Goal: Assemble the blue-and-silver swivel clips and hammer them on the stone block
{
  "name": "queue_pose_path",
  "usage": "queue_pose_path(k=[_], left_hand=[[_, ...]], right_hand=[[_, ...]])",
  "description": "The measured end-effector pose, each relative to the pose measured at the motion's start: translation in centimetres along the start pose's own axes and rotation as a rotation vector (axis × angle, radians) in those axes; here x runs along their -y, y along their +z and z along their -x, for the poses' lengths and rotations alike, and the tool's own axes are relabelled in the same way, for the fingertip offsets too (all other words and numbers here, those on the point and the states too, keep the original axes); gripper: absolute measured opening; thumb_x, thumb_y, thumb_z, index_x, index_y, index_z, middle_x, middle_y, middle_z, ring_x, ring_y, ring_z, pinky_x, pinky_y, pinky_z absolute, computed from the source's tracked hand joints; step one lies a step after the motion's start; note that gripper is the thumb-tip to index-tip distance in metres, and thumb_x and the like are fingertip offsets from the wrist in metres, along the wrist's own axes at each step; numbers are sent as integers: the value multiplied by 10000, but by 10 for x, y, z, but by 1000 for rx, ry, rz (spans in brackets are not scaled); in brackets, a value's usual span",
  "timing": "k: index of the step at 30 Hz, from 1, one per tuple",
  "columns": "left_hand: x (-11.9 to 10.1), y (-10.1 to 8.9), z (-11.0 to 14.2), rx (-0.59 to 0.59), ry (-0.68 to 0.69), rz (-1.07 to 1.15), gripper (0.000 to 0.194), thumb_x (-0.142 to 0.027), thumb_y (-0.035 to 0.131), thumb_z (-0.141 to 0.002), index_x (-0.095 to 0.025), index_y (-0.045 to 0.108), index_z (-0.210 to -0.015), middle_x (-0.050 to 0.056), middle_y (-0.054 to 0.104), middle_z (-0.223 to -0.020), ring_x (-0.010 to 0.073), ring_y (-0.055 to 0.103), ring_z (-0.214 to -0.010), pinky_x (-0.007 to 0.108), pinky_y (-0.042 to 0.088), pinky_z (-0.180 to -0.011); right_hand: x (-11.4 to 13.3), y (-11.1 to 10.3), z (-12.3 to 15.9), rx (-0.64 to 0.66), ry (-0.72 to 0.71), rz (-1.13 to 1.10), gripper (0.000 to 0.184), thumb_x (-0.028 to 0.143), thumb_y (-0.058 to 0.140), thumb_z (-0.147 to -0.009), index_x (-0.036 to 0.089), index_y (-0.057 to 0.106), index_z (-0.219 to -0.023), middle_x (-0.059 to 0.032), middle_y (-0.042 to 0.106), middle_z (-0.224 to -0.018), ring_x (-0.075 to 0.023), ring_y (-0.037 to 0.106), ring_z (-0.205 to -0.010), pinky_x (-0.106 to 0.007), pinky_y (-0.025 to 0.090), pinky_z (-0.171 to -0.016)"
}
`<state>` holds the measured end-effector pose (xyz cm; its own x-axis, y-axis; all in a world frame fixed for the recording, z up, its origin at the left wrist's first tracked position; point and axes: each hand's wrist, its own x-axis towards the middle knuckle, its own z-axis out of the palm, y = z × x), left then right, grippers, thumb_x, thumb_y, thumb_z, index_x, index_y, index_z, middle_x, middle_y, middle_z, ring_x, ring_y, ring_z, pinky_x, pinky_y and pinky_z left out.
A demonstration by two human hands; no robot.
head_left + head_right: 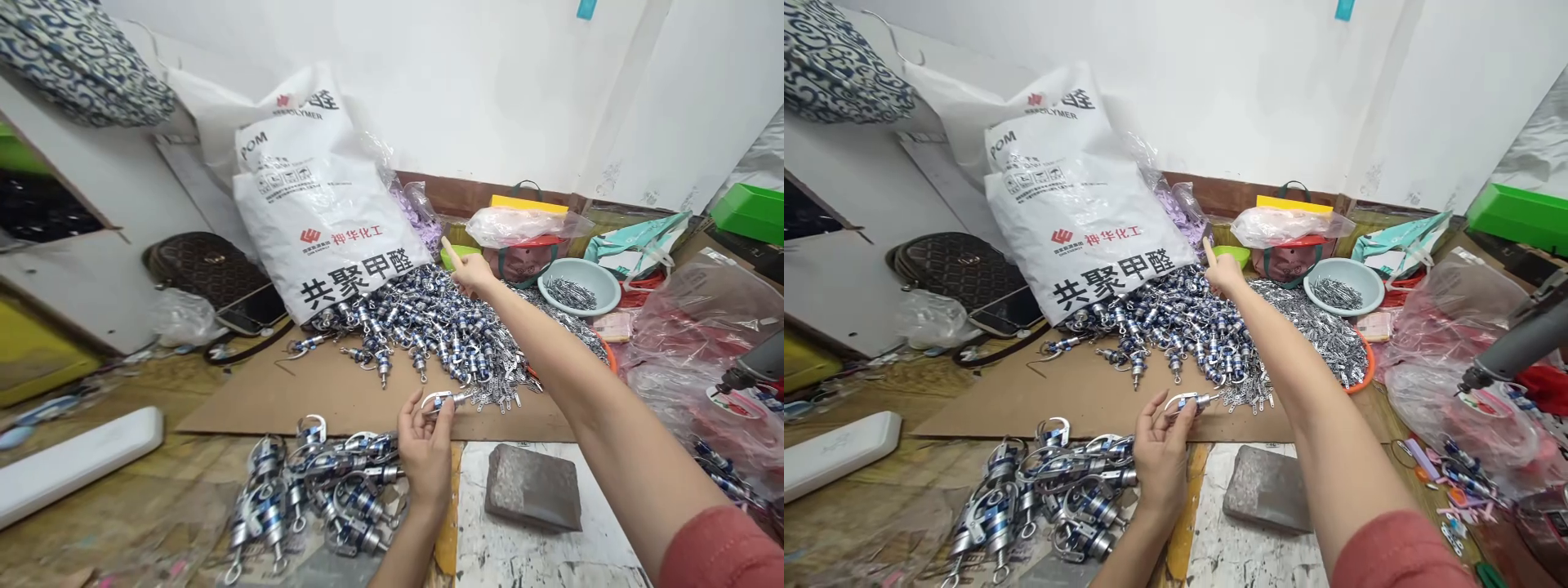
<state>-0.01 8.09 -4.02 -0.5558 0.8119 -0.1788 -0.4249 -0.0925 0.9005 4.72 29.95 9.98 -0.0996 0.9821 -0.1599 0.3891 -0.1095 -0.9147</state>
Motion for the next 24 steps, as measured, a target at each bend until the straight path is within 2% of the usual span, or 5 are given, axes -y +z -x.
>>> queue_pose_path(k=[9,15,19,22,24], left_hand=[[1,-2,-3,-11,26,14,557,-299,738,-655,-198,477,-1136,48,614,-949,144,641,-820,319,503,-820],[1,-3,-3,-3,35,17,563,-307,737,-657,-199,472,-1143,39,614,-931,140,643,-811,313,509,-809],[0,-1,-1,1,36,22,552,-304,736,-662,-194,479,-1139,41,618,-927,145,638,-840,326,492,-847],[-1,-1,-1,-10,33,29,552,-301,729,-671,-197,472,-1148,38,628,-913,141,641,-816,316,498,-826],[-2,0,-1,-22,29,34,550,-293,730,-667,-196,474,-1144,34,633,-892,140,644,-795,308,504,-804]], right_hand=[[2,-4,31,15,25,-164,299,305,534,-881,151,524,-1138,-72,562,-1118,-185,584,-937,-380,512,-780],[-15,6,78,145,109,-414,307,317,528,-885,152,522,-1143,-75,558,-1130,-188,581,-951,-389,507,-793],[-25,5,90,202,196,-541,325,331,529,-882,156,517,-1156,-77,550,-1148,-197,575,-968,-402,503,-802],[-25,4,98,240,204,-613,190,229,490,-904,122,527,-1056,-33,592,-905,-90,581,-690,-229,522,-588],[-25,3,110,291,189,-645,62,127,470,-891,119,516,-932,24,539,-696,-22,464,-464,-112,419,-393]])
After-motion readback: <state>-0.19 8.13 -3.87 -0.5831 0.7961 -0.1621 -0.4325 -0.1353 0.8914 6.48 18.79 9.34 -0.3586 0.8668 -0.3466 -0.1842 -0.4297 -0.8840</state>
